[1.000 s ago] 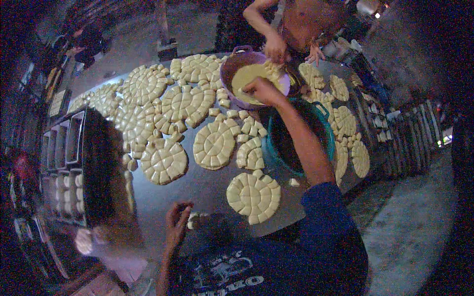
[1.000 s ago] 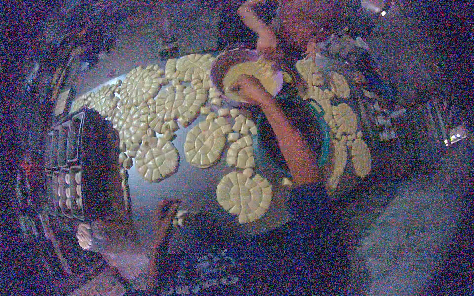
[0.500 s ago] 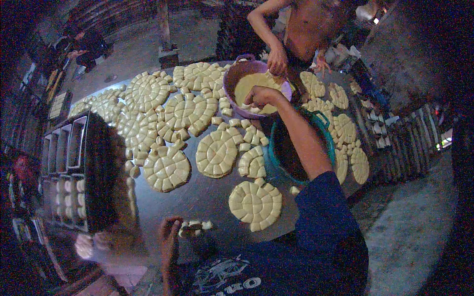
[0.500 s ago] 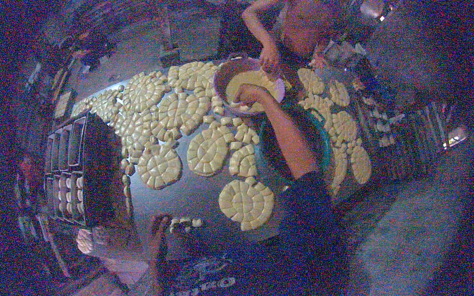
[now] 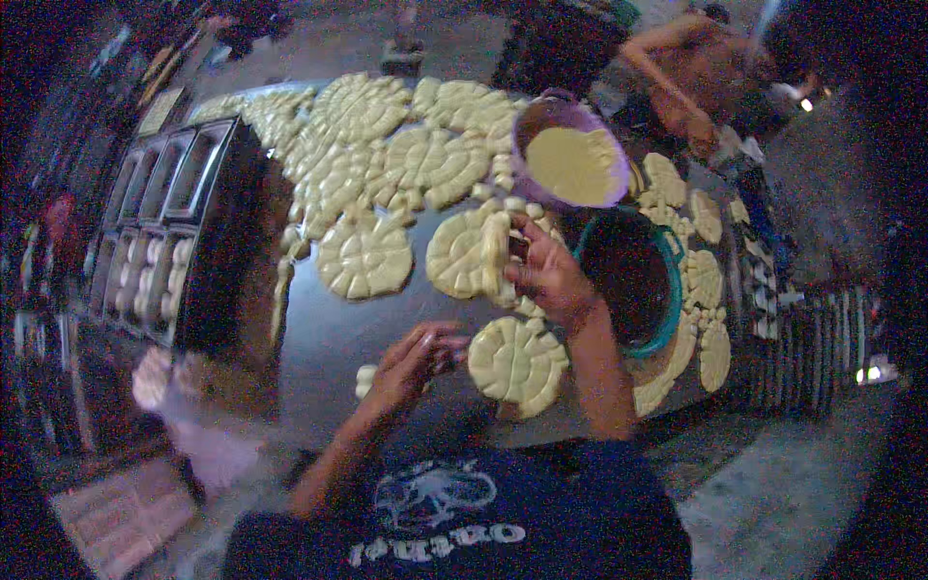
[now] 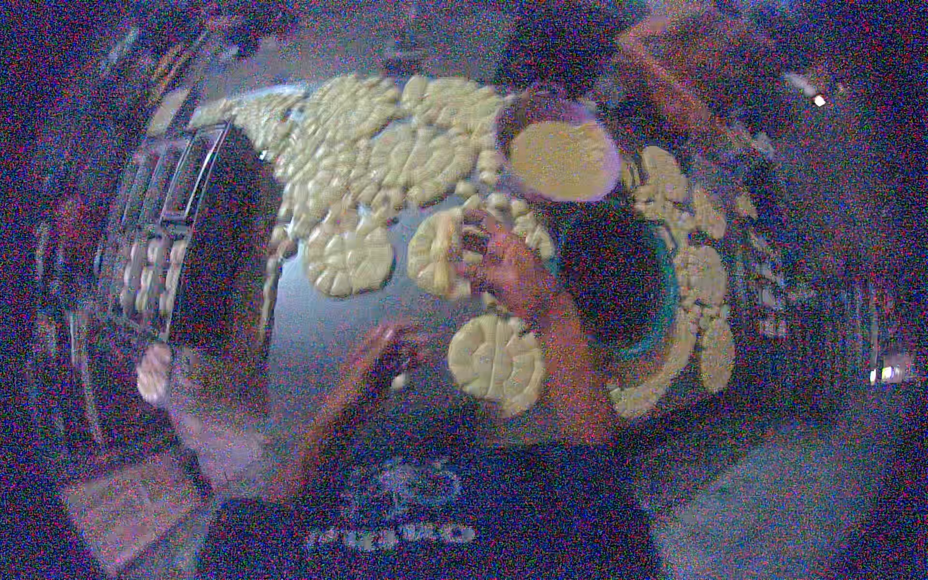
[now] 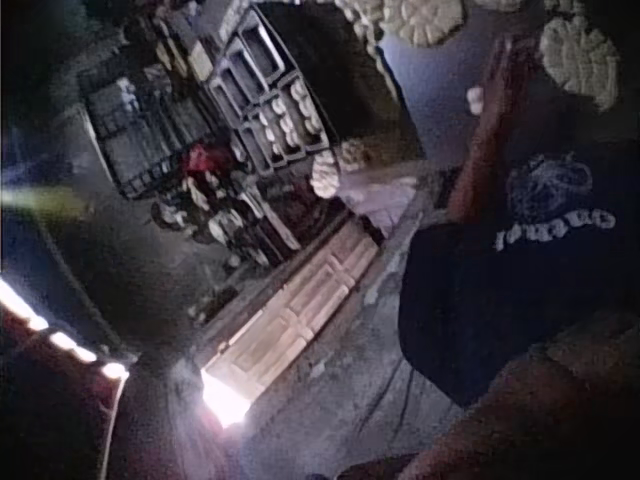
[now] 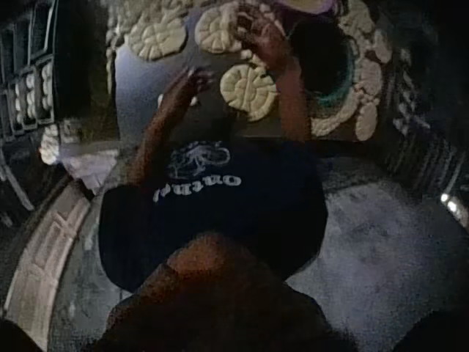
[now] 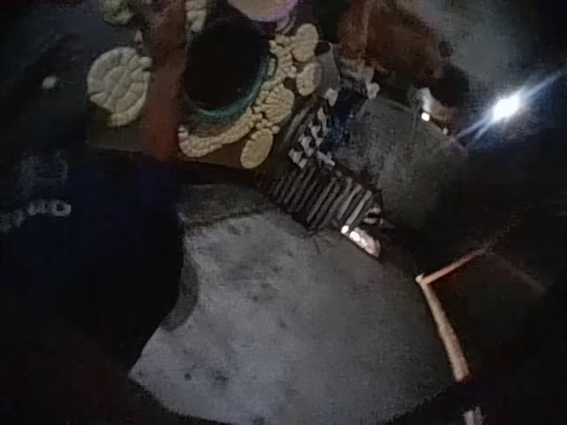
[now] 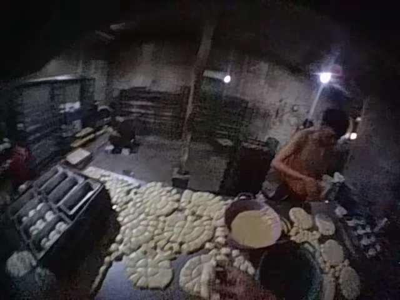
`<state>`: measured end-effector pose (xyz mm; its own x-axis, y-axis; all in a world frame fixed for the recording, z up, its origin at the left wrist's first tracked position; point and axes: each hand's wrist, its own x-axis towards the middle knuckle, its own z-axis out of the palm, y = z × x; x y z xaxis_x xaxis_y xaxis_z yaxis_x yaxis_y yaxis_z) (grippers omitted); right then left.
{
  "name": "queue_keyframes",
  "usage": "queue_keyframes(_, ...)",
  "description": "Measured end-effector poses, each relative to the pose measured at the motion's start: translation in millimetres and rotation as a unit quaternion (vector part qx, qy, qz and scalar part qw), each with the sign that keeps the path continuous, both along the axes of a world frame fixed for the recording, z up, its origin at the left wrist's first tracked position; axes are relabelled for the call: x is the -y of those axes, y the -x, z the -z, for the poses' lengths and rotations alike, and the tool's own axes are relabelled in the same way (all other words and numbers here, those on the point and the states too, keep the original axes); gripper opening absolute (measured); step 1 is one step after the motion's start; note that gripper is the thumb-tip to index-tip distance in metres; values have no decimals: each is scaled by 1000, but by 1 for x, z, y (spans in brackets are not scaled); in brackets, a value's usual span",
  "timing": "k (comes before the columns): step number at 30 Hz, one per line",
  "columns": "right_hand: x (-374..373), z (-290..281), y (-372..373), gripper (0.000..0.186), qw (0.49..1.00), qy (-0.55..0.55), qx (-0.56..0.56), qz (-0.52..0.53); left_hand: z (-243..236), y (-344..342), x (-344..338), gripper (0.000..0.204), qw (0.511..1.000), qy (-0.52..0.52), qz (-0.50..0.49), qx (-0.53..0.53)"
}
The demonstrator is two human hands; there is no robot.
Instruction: The person prepares bread dough by hand, filling small pieces with a dark paste, rolling them into balls, and placing them into metal loaf pans on a stainless steel table.
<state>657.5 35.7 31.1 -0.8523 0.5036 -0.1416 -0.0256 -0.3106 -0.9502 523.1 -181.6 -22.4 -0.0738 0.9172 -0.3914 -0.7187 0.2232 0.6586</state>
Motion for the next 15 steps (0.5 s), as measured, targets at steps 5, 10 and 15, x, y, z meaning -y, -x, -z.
queue_keyframes(5, 97, -3, -9, 69, 996, 80, -20, 25, -37, -12, 10, 35, 1000, -23, -10, -9)
queue_keyframes(10, 132, 6, -8, 73, 990, 130, -53, 33, -32, -16, 40, 28, 995, 18, -57, 75)
queue_keyframes(15, 161, 36, -10, 69, 964, 159, -128, 170, -28, -4, 53, 23, 992, -34, -59, 107)
